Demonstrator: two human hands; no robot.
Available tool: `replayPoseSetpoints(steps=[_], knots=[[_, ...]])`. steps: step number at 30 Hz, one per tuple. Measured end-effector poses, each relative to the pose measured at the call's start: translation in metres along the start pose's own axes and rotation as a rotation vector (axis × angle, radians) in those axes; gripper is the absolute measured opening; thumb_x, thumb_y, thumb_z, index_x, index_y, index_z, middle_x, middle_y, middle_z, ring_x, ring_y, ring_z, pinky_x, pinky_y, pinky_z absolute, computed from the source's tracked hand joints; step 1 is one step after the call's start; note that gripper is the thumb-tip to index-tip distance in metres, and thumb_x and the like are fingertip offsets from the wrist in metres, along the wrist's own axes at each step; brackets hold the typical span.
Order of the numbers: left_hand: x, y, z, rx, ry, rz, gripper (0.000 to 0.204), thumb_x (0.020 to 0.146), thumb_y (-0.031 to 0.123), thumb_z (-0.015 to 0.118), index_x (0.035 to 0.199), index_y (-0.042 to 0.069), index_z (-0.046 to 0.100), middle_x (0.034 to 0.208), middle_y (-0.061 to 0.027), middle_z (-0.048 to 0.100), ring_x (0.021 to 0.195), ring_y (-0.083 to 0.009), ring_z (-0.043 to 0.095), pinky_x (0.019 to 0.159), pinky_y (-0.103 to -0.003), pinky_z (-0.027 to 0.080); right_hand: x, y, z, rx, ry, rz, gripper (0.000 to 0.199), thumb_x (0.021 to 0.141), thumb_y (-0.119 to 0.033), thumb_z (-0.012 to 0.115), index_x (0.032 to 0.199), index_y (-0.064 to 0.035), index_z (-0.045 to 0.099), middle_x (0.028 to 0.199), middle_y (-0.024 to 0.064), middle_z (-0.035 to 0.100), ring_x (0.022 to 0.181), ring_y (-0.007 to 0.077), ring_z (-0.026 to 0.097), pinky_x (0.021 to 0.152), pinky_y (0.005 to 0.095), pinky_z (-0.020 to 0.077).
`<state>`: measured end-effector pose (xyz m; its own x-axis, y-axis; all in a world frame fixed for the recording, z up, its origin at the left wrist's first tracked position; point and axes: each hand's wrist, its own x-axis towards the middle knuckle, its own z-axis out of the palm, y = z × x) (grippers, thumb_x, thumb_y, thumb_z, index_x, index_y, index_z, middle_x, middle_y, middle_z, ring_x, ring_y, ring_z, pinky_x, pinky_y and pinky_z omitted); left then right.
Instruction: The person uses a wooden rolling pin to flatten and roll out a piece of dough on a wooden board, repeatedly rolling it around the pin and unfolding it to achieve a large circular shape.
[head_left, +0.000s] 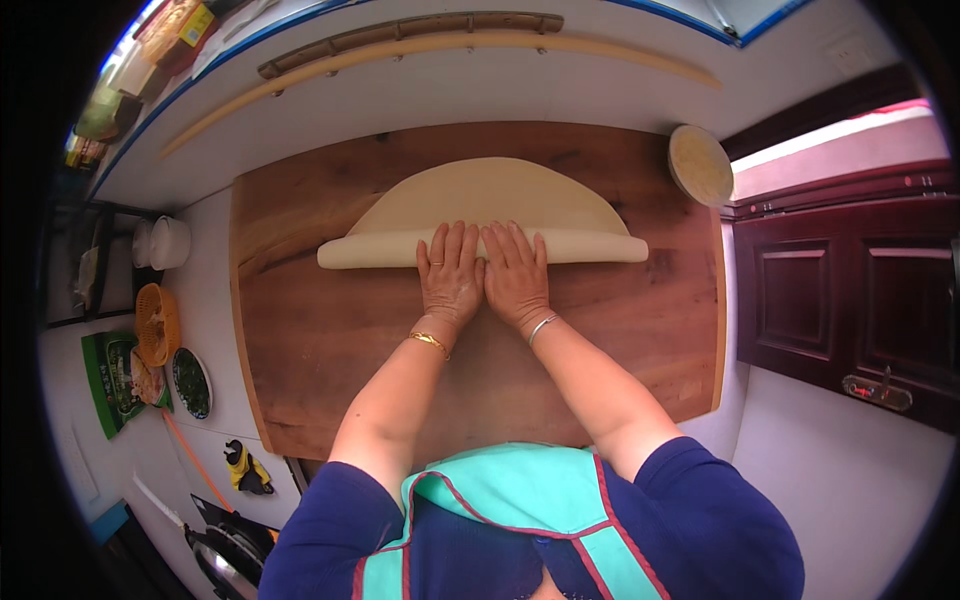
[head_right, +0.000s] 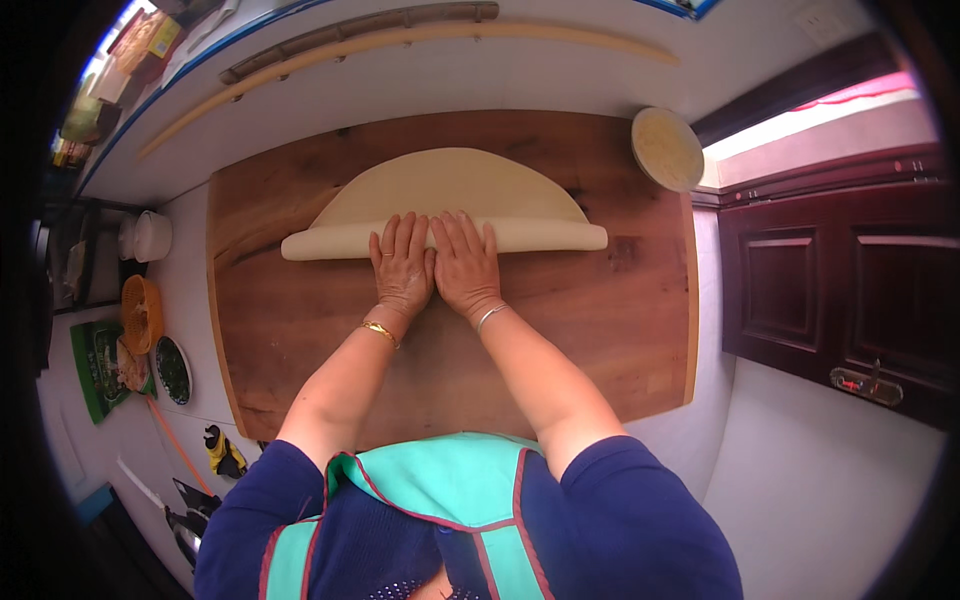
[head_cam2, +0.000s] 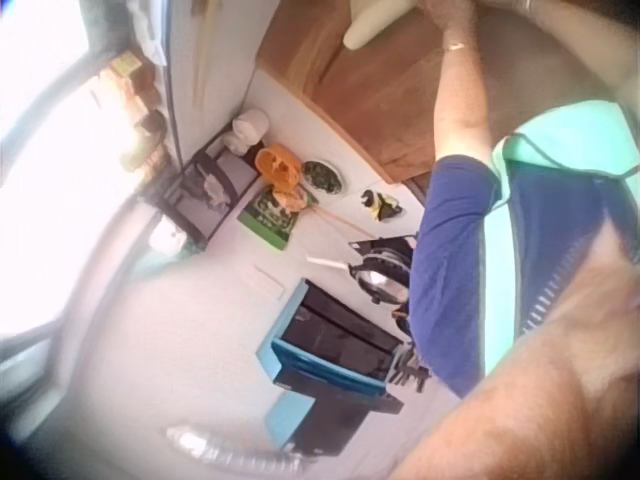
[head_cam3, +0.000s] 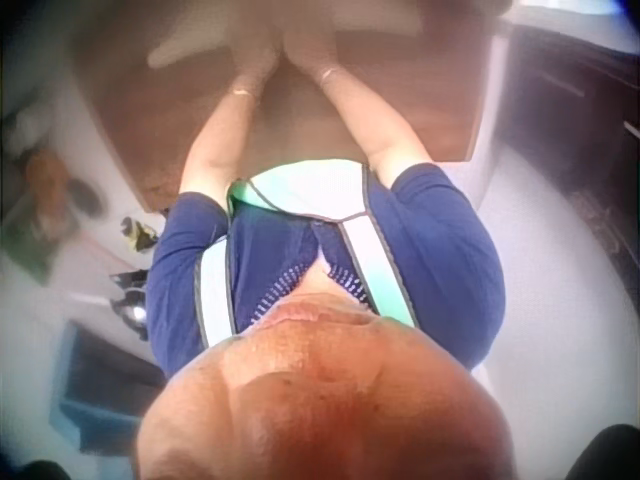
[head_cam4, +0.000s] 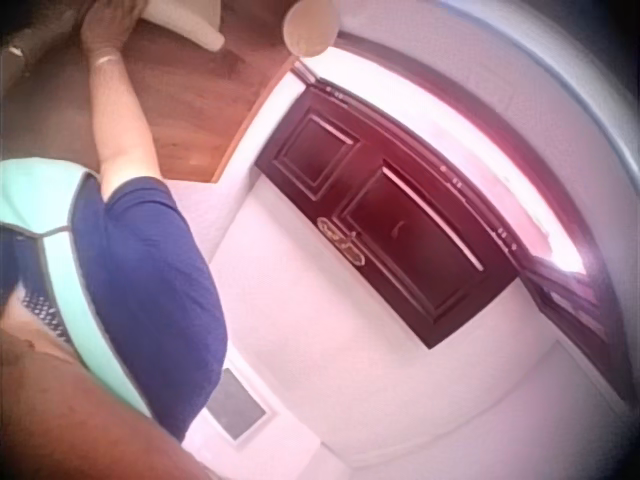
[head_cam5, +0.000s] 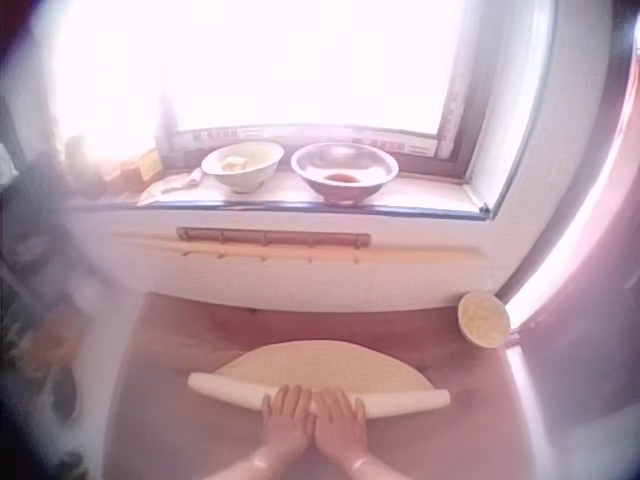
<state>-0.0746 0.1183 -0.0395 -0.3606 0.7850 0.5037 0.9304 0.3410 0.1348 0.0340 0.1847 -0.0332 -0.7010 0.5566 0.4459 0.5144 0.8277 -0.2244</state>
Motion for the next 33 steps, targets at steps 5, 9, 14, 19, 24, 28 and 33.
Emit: replayPoseSetpoints(steps=[5, 9, 14, 19, 24, 28, 33], knots=[[0.066, -0.033, 0.038, -0.049, -0.092, 0.013, 0.015, 0.088, 0.021, 0.054, 0.095, 0.011, 0.064, 0.094, -0.0072, 0.064, 0.091, -0.0298, 0.059, 0.084, -0.047, 0.043, 0.067, 0.04, 0.034, -0.091, -0.083, -0.038, 0.019, 0.085, -0.026, 0.055, 0.09, -0.0093, 0.063, 0.098, 0.0083, 0.065, 0.096, 0.026, 0.059, 0.091, 0.0486, 0.0391], [0.089, -0.074, 0.042, -0.105, 0.05, 0.083, 0.015, 0.09, 0.021, 0.052, 0.089, 0.011, 0.063, 0.087, -0.009, 0.063, 0.084, -0.032, 0.058, 0.078, -0.046, 0.045, 0.101, 0.083, 0.047, -0.067, -0.007, -0.046, 0.022, 0.085, -0.028, 0.054, 0.086, -0.0089, 0.065, 0.092, 0.0094, 0.066, 0.091, 0.0261, 0.06, 0.082, 0.0474, 0.0431], [0.097, -0.104, 0.043, 0.102, 0.006, 0.04, 0.021, 0.092, 0.024, 0.049, 0.086, 0.01, 0.064, 0.086, -0.0103, 0.066, 0.087, -0.0335, 0.062, 0.076, -0.045, 0.048, 0.108, 0.098, 0.034, -0.032, -0.108, 0.005, 0.032, 0.087, -0.032, 0.048, 0.089, -0.0088, 0.069, 0.091, 0.0101, 0.068, 0.09, 0.0318, 0.063, 0.084, 0.0479, 0.0473], [0.111, -0.111, 0.044, 0.139, -0.471, -0.059, 0.041, 0.097, 0.034, 0.038, 0.087, 0.006, 0.067, 0.09, -0.015, 0.069, 0.087, -0.0367, 0.066, 0.076, -0.048, 0.051, 0.141, 0.129, 0.065, -0.023, -0.509, 0.178, 0.048, 0.094, -0.037, 0.037, 0.087, -0.0047, 0.071, 0.092, 0.0165, 0.069, 0.086, 0.0353, 0.065, 0.077, 0.0468, 0.0502], [0.014, -0.062, -0.013, -0.003, -0.41, -0.119, 0.047, 0.096, 0.036, 0.035, 0.08, 0.008, 0.069, 0.087, -0.0158, 0.069, 0.082, -0.0348, 0.066, 0.075, -0.047, 0.052, 0.017, 0.11, 0.031, -0.104, -0.495, 0.239, 0.049, 0.094, -0.037, 0.037, 0.08, -0.0054, 0.072, 0.089, 0.0156, 0.07, 0.085, 0.0338, 0.066, 0.077, 0.0461, 0.0504], [-0.102, -0.014, -0.08, -0.038, -0.585, -0.069, 0.037, 0.093, 0.034, 0.043, 0.081, 0.009, 0.067, 0.086, -0.0135, 0.068, 0.082, -0.0324, 0.064, 0.073, -0.047, 0.05, -0.132, 0.027, -0.079, -0.095, -0.481, 0.237, 0.039, 0.092, -0.035, 0.042, 0.08, -0.0089, 0.069, 0.086, 0.0136, 0.067, 0.085, 0.0319, 0.063, 0.075, 0.0461, 0.0477], [-0.185, 0.018, -0.124, -0.101, -0.431, 0.01, 0.031, 0.089, 0.034, 0.051, 0.077, 0.01, 0.066, 0.081, -0.0121, 0.065, 0.08, -0.0307, 0.063, 0.067, -0.046, 0.049, -0.177, -0.025, -0.147, -0.04, -0.466, 0.201, 0.033, 0.091, -0.032, 0.044, 0.084, -0.01, 0.067, 0.091, 0.0121, 0.066, 0.088, 0.0296, 0.062, 0.075, 0.0429, 0.0467]])
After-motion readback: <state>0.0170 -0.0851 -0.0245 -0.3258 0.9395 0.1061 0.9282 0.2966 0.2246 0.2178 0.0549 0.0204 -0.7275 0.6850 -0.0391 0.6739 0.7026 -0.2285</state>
